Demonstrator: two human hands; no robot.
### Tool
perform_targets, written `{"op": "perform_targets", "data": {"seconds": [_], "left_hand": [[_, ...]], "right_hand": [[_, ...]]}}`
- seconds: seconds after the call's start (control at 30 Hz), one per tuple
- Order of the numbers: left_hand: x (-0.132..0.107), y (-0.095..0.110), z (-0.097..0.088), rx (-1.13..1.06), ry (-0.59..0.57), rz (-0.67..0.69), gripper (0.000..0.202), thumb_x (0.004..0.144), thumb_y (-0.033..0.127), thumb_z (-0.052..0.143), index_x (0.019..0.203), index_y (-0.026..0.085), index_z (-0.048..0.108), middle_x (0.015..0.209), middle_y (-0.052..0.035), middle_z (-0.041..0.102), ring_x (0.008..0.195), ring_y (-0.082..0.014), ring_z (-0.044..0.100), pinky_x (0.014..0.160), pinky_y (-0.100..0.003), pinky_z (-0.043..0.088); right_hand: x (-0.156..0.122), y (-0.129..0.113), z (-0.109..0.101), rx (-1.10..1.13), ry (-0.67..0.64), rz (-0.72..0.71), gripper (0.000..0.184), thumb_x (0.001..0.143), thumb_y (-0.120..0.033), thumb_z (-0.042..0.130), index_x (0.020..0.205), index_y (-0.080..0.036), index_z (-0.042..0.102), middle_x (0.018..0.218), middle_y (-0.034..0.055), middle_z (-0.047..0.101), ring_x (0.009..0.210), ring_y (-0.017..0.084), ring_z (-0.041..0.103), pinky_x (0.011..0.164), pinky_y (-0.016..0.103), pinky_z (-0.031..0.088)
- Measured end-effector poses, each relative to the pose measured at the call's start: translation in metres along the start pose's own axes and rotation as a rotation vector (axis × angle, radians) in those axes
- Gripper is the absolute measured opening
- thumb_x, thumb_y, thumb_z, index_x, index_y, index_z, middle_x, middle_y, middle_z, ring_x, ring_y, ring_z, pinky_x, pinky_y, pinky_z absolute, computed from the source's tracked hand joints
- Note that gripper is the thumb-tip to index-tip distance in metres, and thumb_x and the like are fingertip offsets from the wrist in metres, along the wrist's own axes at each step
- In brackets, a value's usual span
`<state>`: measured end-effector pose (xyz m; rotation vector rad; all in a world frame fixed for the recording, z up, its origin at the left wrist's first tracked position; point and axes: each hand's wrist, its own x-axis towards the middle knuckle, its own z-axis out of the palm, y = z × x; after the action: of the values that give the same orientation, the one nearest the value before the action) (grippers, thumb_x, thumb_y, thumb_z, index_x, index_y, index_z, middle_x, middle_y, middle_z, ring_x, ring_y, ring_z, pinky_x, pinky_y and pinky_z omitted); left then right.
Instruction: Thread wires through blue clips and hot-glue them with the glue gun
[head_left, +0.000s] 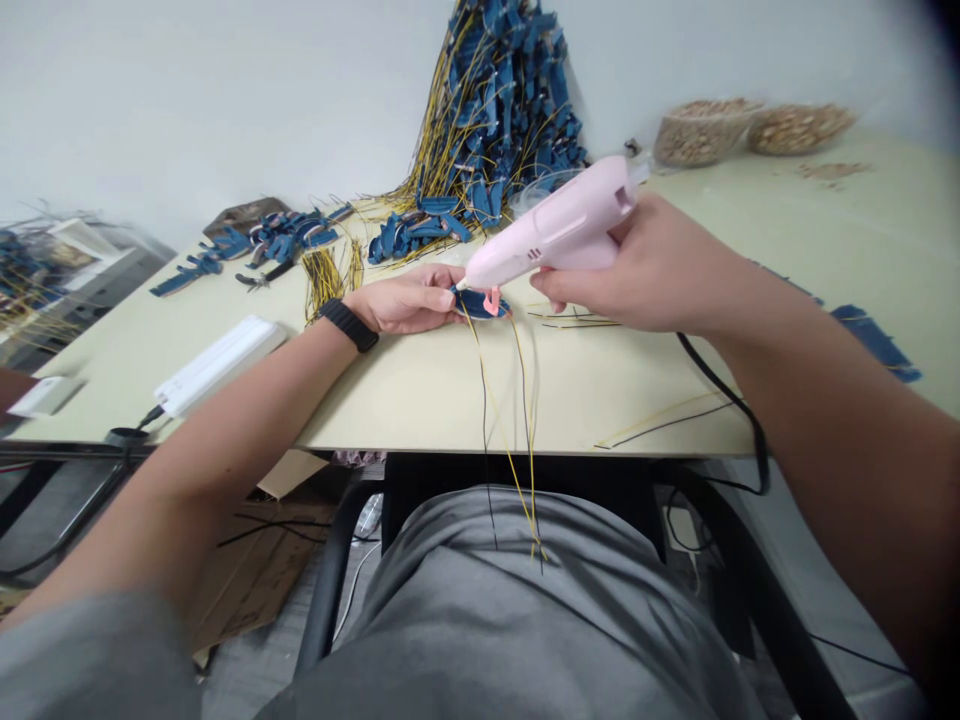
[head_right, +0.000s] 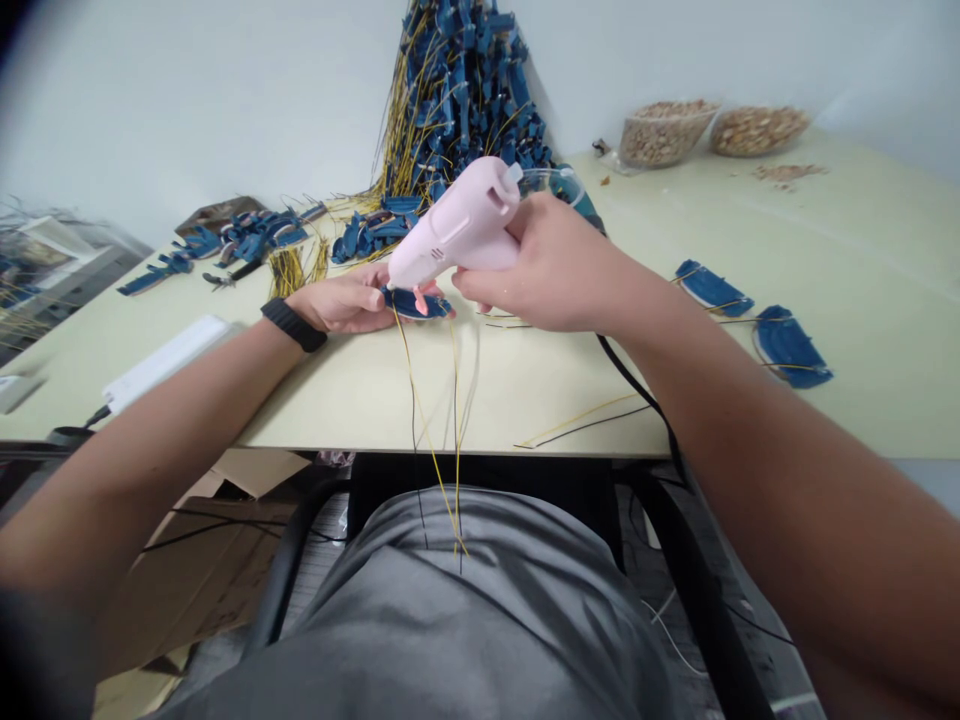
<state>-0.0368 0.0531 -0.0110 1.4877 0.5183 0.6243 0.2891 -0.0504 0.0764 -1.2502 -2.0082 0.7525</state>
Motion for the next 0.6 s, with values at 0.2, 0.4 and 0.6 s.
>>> {"op": "perform_targets", "data": {"seconds": [0.2, 0.4, 0.6], "left_hand": [[0.0001, 0.0010, 0.0016, 0.012, 0.001, -0.013, 0.081, 0.072, 0.072, 0.130, 0.133, 0.026, 0.102, 0.137, -0.0127, 0.100, 0.133, -0.0324, 0.098, 0.123, -0.039, 0.073], [0.0004, 0.0015, 0.0007, 0.022, 0.029, -0.027, 0.084, 0.067, 0.073, 0.131, 0.129, 0.024, 0.101, 0.130, -0.0134, 0.100, 0.131, -0.0360, 0.098, 0.122, -0.044, 0.073], [0.0003, 0.0036, 0.0033, 0.058, 0.020, -0.023, 0.083, 0.069, 0.077, 0.129, 0.126, 0.023, 0.103, 0.119, -0.0125, 0.100, 0.125, -0.0327, 0.098, 0.125, -0.041, 0.073]], "right_hand": [[-0.0012, -0.0001, 0.0002, 0.034, 0.007, -0.046, 0.022, 0.093, -0.019, 0.091, 0.077, -0.028, 0.079, 0.083, 0.0037, 0.080, 0.079, 0.024, 0.071, 0.077, 0.042, 0.055], [-0.0010, -0.0022, 0.0003, 0.025, 0.019, -0.017, 0.021, 0.091, -0.016, 0.093, 0.078, -0.027, 0.080, 0.081, 0.0029, 0.079, 0.078, 0.023, 0.070, 0.073, 0.038, 0.054], [0.0003, 0.0006, 0.0010, 0.033, 0.024, -0.017, 0.021, 0.089, -0.013, 0.091, 0.078, -0.026, 0.079, 0.081, 0.0016, 0.077, 0.078, 0.024, 0.073, 0.074, 0.038, 0.055]]}}
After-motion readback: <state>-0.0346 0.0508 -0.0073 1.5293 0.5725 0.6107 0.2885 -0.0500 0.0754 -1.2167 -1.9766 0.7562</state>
